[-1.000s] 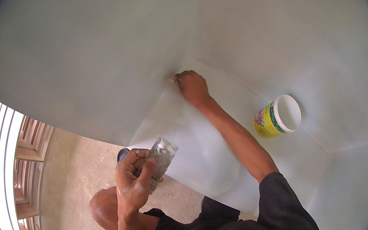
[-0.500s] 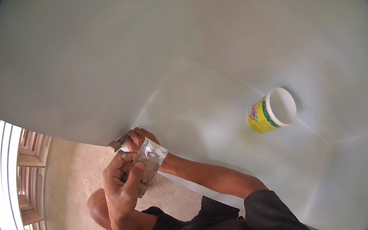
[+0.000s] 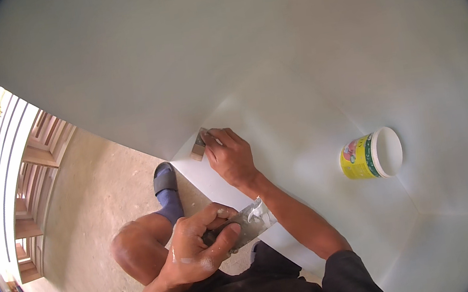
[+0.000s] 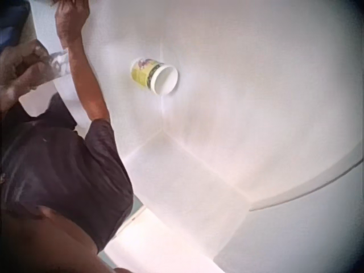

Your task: The person applies white putty to the inside corner and seams of a white cabinet using a small metal scraper.

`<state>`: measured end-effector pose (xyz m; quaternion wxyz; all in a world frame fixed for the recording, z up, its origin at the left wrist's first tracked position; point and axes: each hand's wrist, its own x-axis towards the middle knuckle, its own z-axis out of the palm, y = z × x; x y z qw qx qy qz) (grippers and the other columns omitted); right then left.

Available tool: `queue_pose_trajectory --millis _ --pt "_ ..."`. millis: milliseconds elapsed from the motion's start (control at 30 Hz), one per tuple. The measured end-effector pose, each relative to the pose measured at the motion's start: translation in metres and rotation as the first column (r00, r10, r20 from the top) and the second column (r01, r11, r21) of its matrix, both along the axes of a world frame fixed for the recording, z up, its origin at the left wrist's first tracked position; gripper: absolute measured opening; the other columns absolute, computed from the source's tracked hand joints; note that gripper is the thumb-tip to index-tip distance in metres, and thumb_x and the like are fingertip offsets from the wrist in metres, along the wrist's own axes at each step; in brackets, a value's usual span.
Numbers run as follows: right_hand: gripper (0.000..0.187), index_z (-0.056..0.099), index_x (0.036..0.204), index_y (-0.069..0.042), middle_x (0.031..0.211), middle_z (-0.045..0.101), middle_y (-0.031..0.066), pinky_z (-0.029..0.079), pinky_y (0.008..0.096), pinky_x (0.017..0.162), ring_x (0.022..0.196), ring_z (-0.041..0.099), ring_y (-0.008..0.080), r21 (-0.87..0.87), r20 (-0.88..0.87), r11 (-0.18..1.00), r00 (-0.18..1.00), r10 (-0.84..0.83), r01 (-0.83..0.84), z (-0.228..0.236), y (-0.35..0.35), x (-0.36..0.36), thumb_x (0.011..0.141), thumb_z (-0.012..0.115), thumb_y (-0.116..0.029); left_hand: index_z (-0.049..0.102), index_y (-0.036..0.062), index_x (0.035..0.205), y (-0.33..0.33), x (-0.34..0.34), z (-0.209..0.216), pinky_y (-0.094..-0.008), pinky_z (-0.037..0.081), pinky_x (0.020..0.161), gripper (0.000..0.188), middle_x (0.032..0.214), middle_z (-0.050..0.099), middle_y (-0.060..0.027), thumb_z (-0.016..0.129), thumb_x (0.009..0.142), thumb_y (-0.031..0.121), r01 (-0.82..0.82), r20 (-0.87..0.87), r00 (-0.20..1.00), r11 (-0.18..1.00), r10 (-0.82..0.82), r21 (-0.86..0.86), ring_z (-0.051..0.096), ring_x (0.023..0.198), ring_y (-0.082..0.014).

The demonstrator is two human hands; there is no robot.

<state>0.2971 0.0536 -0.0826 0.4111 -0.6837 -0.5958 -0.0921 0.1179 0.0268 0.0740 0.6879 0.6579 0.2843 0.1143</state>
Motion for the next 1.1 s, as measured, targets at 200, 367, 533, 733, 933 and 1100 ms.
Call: queue_pose_trajectory --millis 200,367,533,733,933,1100 --pt "0.012 0.07 0.087 -0.002 0.091 0.065 0.0079 0.058 0.0353 0.066 0.077 0.065 0.0262 -0.071 0.14 0.996 0.989 -0.043 0.054 -0.012 0.021 -0.019 0.076 0.071 0.0 0.064 -0.0047 0.105 -0.001 0.001 0.002 -0.0278 0.048 0.058 0.014 0.072 0.068 -0.0115 0.065 0.094 0.004 0.034 0.004 0.999 0.999 -0.034 -0.007 0.063 0.061 -0.0132" --pt "0.008 0.069 0.087 -0.002 0.086 0.064 0.0078 0.058 0.0346 0.067 0.076 0.065 0.0258 -0.08 0.076 0.991 0.991 0.111 -0.105 -0.008 0.012 -0.064 0.079 0.069 -0.003 0.064 -0.005 0.102 -0.002 0.004 0.004 -0.0265 0.046 0.057 0.012 0.067 0.067 -0.0092 0.065 0.094 0.003 0.036 0.013 0.999 0.999 -0.037 0.037 0.06 0.06 -0.0102" --pt "0.012 0.073 0.095 -0.003 0.093 0.069 0.008 0.058 0.035 0.073 0.084 0.067 0.0261 -0.065 -0.044 0.994 0.996 0.082 -0.084 0.011 0.002 -0.04 0.084 0.069 -0.005 0.062 -0.0026 0.106 -0.005 0.003 -0.008 -0.0322 0.049 0.057 0.016 0.073 0.066 -0.0148 0.064 0.094 0.008 0.057 0.032 0.998 0.998 -0.057 0.01 0.064 0.059 -0.0197" --pt "0.011 0.073 0.09 -0.005 0.09 0.071 0.009 0.058 0.0363 0.073 0.083 0.066 0.0271 -0.091 0.02 0.991 0.995 -0.102 0.103 0.003 0.015 0.021 0.084 0.066 -0.001 0.063 -0.0021 0.107 -0.005 0.004 0.001 -0.032 0.049 0.057 0.016 0.073 0.065 -0.0148 0.063 0.095 0.008 0.068 0.022 0.997 0.997 -0.068 -0.025 0.062 0.058 -0.0194" --pt "0.016 0.071 0.094 -0.003 0.085 0.065 0.0078 0.057 0.0346 0.069 0.079 0.065 0.0246 -0.074 0.123 0.993 0.987 0.102 -0.094 -0.004 0.012 -0.069 0.078 0.071 -0.004 0.063 -0.0026 0.11 -0.007 0.006 0.001 -0.0311 0.05 0.06 0.019 0.077 0.068 -0.0144 0.064 0.095 0.008 0.088 0.054 0.995 0.996 -0.087 -0.013 0.064 0.063 -0.0186" --pt "0.025 0.072 0.104 -0.001 0.094 0.066 0.0069 0.057 0.033 0.07 0.084 0.066 0.0227 -0.029 0.009 0.978 0.979 0.206 -0.205 0.011 -0.004 -0.076 0.079 0.073 -0.005 0.063 -0.0035 0.11 -0.007 0.005 0.003 -0.0313 0.051 0.061 0.019 0.078 0.069 -0.0143 0.064 0.095 0.008 0.081 0.064 0.995 0.997 -0.081 -0.002 0.065 0.066 -0.0177"
